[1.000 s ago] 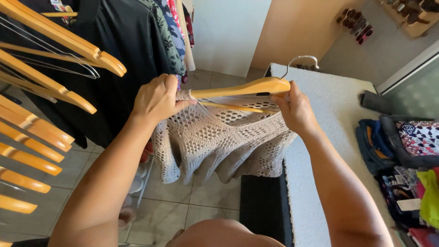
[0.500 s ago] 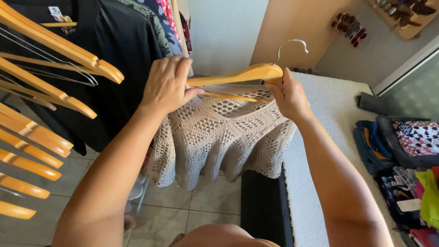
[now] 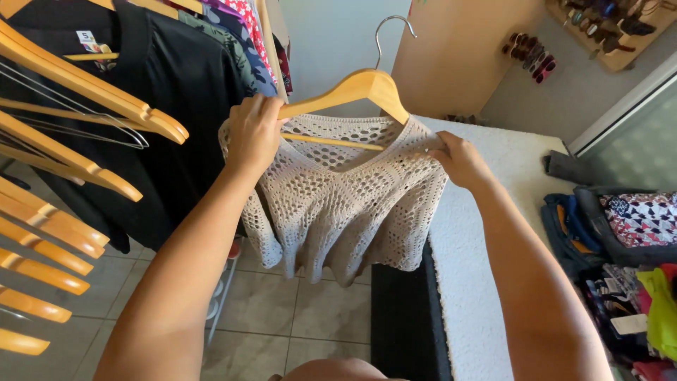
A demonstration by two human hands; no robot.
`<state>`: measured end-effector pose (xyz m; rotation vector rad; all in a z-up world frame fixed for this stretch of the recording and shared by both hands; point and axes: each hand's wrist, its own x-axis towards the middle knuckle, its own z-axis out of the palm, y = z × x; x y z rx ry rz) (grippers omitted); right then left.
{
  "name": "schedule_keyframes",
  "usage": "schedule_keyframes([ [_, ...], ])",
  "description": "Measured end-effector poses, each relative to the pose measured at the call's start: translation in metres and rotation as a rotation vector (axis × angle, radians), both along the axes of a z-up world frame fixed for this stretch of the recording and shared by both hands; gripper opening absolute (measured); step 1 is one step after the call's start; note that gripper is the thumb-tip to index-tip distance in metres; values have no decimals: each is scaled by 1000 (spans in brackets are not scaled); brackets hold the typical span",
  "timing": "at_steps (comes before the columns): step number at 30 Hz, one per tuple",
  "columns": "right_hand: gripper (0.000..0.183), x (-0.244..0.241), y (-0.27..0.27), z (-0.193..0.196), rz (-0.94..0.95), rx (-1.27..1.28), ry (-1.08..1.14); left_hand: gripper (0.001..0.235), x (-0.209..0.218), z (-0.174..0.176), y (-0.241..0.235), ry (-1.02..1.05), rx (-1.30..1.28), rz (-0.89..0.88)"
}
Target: The person hangs several pieces of clothing on a metal clothing rack. They pick up items from a pile on a nearby surface, place them on wooden hangers, and hang them on the rack. The items include a purple top, a blue patterned top, a floral top, a black jacket, and a beige knit top.
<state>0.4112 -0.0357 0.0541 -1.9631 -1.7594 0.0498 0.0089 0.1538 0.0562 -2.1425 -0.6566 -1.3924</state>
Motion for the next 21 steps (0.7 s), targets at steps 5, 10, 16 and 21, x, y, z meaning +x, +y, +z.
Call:
schedule_keyframes([
  [5, 41, 10, 7, -17, -18, 23, -89, 19, 12, -10, 7, -36, -21, -94],
  [10, 39, 6, 10, -32, 31, 181, 32, 36, 22, 5, -23, -8, -168, -49],
  [16, 44, -9, 11, -26, 37, 237, -115, 43, 36, 4, -26, -14, -263, -37],
  [21, 43, -20, 7, -15, 86, 258, -123, 24, 57, 4, -22, -28, -220, -14],
])
